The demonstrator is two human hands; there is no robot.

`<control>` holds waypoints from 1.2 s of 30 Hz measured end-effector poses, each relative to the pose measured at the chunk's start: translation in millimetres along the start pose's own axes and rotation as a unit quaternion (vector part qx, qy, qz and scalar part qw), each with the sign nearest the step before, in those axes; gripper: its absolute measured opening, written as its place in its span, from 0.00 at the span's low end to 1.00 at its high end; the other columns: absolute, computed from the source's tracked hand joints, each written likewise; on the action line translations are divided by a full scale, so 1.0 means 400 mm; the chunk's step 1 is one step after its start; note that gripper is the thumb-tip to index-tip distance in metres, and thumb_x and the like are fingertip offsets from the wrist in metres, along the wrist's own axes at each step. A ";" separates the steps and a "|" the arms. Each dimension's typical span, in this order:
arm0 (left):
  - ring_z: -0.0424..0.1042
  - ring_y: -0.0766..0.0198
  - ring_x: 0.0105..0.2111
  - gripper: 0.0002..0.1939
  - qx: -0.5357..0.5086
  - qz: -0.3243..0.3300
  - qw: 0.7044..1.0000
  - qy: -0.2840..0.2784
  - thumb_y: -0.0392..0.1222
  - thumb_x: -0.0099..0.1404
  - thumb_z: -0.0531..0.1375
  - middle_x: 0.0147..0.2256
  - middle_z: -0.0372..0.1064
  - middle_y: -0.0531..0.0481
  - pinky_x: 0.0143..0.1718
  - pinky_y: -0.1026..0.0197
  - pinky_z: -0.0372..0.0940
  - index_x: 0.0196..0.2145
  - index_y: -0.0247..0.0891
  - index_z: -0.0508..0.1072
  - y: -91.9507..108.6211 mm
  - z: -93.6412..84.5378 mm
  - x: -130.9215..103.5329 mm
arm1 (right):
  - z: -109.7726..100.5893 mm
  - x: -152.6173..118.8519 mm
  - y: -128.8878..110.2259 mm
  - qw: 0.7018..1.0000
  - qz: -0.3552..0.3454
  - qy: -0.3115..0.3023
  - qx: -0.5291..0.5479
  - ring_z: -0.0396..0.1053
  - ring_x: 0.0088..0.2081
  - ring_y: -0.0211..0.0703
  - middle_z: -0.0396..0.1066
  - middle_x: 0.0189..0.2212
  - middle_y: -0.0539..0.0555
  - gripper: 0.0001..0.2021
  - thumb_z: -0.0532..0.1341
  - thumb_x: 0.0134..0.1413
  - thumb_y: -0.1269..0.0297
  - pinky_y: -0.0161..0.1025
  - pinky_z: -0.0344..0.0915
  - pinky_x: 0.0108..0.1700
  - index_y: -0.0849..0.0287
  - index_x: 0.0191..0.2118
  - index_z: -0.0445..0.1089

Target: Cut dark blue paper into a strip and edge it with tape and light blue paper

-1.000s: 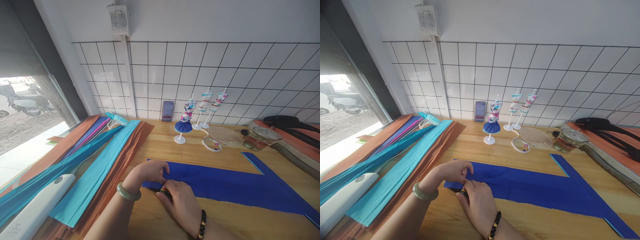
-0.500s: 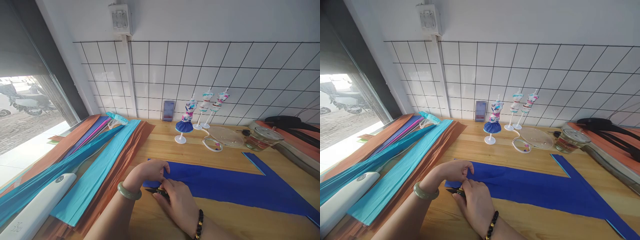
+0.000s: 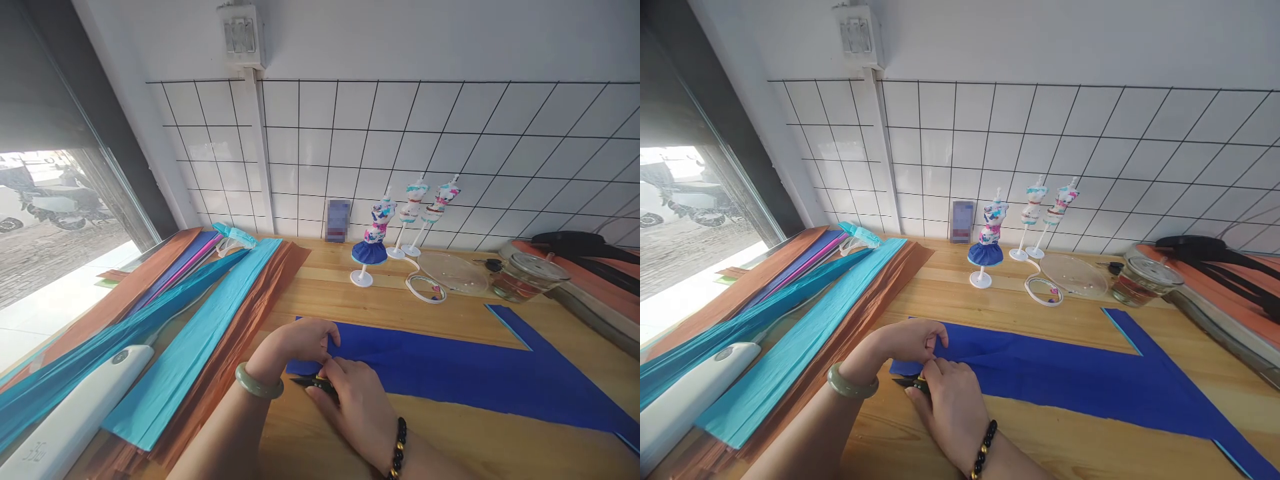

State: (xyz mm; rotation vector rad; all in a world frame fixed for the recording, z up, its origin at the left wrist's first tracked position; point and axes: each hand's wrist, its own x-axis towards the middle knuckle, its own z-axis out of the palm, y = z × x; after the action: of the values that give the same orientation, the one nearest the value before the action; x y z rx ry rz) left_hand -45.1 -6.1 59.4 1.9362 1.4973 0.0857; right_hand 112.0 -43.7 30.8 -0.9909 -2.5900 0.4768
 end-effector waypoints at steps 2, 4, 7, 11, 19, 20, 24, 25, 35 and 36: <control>0.66 0.68 0.27 0.19 -0.002 -0.002 1.000 0.000 0.38 0.47 0.58 0.28 0.66 0.58 0.22 0.69 0.57 0.40 0.46 0.68 0.000 0.000 -0.001 | 0.001 0.004 -0.005 1.000 -0.004 0.000 -0.003 0.67 0.35 0.46 0.71 0.32 0.53 0.05 0.59 0.53 0.63 0.40 0.58 0.36 0.59 0.33 0.67; 0.66 0.68 0.27 0.17 -0.001 -0.003 1.000 0.003 0.38 0.49 0.57 0.28 0.66 0.58 0.23 0.69 0.57 0.39 0.46 0.68 0.000 -0.001 -0.002 | 0.003 0.009 -0.012 1.000 -0.008 0.000 -0.005 0.67 0.35 0.46 0.71 0.33 0.54 0.05 0.59 0.53 0.63 0.40 0.58 0.36 0.60 0.33 0.67; 0.66 0.67 0.27 0.17 0.001 -0.003 1.000 0.006 0.36 0.50 0.55 0.28 0.67 0.58 0.23 0.68 0.57 0.39 0.46 0.68 0.002 -0.003 -0.004 | 0.009 0.016 -0.021 1.000 -0.010 0.000 -0.013 0.67 0.34 0.47 0.71 0.33 0.55 0.06 0.59 0.53 0.63 0.40 0.57 0.35 0.60 0.33 0.67; 0.66 0.66 0.28 0.17 0.002 -0.005 1.000 0.006 0.36 0.50 0.56 0.29 0.68 0.57 0.24 0.68 0.57 0.40 0.46 0.69 0.007 -0.005 -0.007 | 0.015 0.018 -0.023 1.000 -0.008 0.009 -0.027 0.67 0.32 0.46 0.71 0.31 0.54 0.05 0.59 0.53 0.63 0.39 0.56 0.32 0.59 0.31 0.67; 0.66 0.66 0.28 0.17 -0.006 -0.006 1.000 0.007 0.35 0.50 0.57 0.28 0.68 0.56 0.24 0.67 0.58 0.39 0.45 0.69 0.008 -0.005 -0.005 | 0.017 0.013 -0.023 1.000 -0.008 0.017 -0.023 0.67 0.31 0.45 0.71 0.31 0.52 0.05 0.61 0.52 0.63 0.38 0.55 0.32 0.59 0.31 0.67; 0.66 0.66 0.28 0.17 -0.009 -0.005 1.000 0.007 0.35 0.50 0.56 0.28 0.68 0.57 0.24 0.67 0.58 0.39 0.45 0.69 0.007 -0.004 -0.004 | 0.018 0.013 -0.023 1.000 -0.009 0.016 -0.020 0.67 0.32 0.45 0.71 0.32 0.53 0.05 0.60 0.52 0.64 0.38 0.55 0.33 0.59 0.31 0.67; 0.66 0.67 0.27 0.18 -0.021 -0.004 1.000 0.004 0.34 0.49 0.56 0.28 0.67 0.57 0.23 0.68 0.57 0.40 0.45 0.69 -0.003 -0.001 -0.001 | 0.020 0.018 -0.021 1.000 -0.010 0.015 -0.015 0.67 0.32 0.45 0.71 0.32 0.54 0.04 0.60 0.51 0.65 0.38 0.55 0.32 0.59 0.31 0.67; 0.66 0.67 0.27 0.18 -0.024 -0.003 1.000 0.004 0.34 0.49 0.57 0.28 0.67 0.57 0.23 0.68 0.57 0.40 0.45 0.69 -0.005 0.000 0.000 | 0.020 0.018 -0.021 1.000 -0.011 0.017 -0.016 0.67 0.31 0.45 0.71 0.32 0.54 0.04 0.60 0.52 0.66 0.38 0.55 0.32 0.60 0.31 0.66; 0.66 0.66 0.28 0.18 -0.044 0.002 0.999 0.005 0.48 0.48 0.63 0.27 0.66 0.58 0.25 0.67 0.57 0.38 0.45 0.69 -0.019 0.003 0.005 | 0.044 -0.083 0.002 0.970 -0.216 0.108 -0.009 0.62 0.22 0.37 0.66 0.19 0.47 0.16 0.55 0.56 0.52 0.34 0.52 0.26 0.57 0.24 0.62; 0.66 0.66 0.28 0.18 -0.040 0.001 0.999 0.007 0.47 0.48 0.63 0.27 0.66 0.58 0.26 0.67 0.57 0.38 0.45 0.70 -0.016 0.002 0.003 | 0.036 -0.103 0.025 0.964 -0.237 0.121 -0.010 0.61 0.20 0.36 0.65 0.17 0.46 0.18 0.49 0.61 0.54 0.34 0.53 0.26 0.57 0.23 0.61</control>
State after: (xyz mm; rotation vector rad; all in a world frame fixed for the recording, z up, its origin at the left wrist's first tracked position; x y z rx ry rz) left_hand -49.8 -4.7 54.9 1.8772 1.4783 0.1597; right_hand 140.9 -67.8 6.5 -0.3756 -2.4909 0.1883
